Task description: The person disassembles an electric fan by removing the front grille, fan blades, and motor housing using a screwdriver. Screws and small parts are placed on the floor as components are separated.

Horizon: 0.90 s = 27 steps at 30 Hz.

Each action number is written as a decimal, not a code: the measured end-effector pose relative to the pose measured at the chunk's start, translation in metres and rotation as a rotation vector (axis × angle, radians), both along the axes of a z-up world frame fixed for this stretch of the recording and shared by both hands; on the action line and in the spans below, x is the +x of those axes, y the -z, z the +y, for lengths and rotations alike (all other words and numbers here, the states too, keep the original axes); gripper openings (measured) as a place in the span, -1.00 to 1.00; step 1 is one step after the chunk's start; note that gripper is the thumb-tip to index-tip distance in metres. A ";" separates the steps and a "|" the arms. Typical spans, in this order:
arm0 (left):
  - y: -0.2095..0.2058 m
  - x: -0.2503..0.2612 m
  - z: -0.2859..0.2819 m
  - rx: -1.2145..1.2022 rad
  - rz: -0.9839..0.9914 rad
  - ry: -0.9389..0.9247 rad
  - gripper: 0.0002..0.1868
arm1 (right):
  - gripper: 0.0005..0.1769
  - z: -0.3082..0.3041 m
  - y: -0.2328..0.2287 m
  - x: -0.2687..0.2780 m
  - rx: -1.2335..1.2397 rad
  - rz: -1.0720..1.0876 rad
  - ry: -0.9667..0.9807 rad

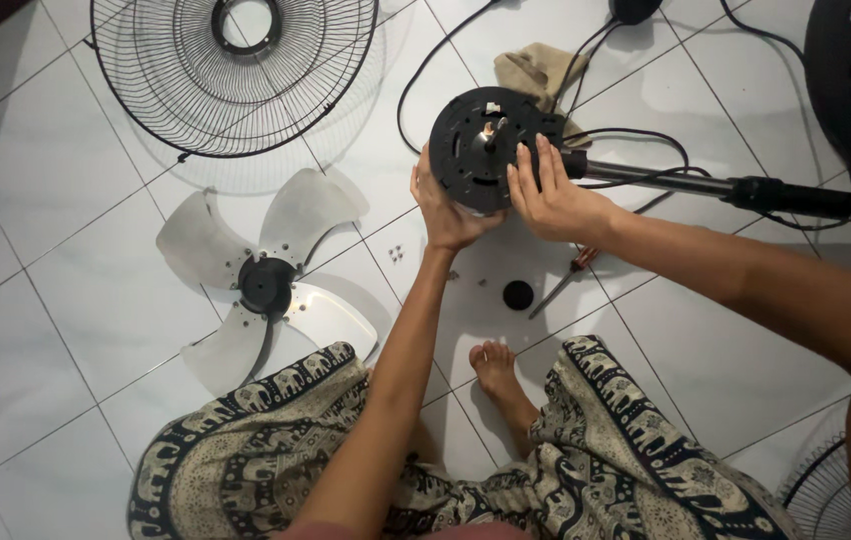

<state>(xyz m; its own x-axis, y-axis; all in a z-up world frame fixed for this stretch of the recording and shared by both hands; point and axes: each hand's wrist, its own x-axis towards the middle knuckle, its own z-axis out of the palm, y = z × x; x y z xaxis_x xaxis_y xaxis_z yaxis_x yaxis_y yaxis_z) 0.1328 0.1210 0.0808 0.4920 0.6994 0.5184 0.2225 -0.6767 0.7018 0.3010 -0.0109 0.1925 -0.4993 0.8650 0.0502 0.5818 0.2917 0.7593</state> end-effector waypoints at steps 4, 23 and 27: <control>0.003 -0.001 0.000 -0.032 -0.045 0.017 0.43 | -0.44 0.003 -0.002 0.001 -0.046 -0.010 0.016; -0.023 0.000 0.009 -0.242 -0.095 0.228 0.60 | -0.11 0.006 0.008 0.019 -0.093 0.402 0.046; -0.029 0.001 0.015 -0.107 -0.102 0.212 0.48 | -0.15 0.009 0.012 0.017 -0.095 0.333 0.039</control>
<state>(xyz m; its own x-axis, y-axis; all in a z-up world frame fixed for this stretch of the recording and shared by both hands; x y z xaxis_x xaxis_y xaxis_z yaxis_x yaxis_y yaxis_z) 0.1339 0.1364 0.1098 0.5828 0.6397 0.5010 0.0081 -0.6211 0.7837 0.3185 -0.0023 0.1808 -0.4351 0.8919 0.1235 0.8054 0.3242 0.4962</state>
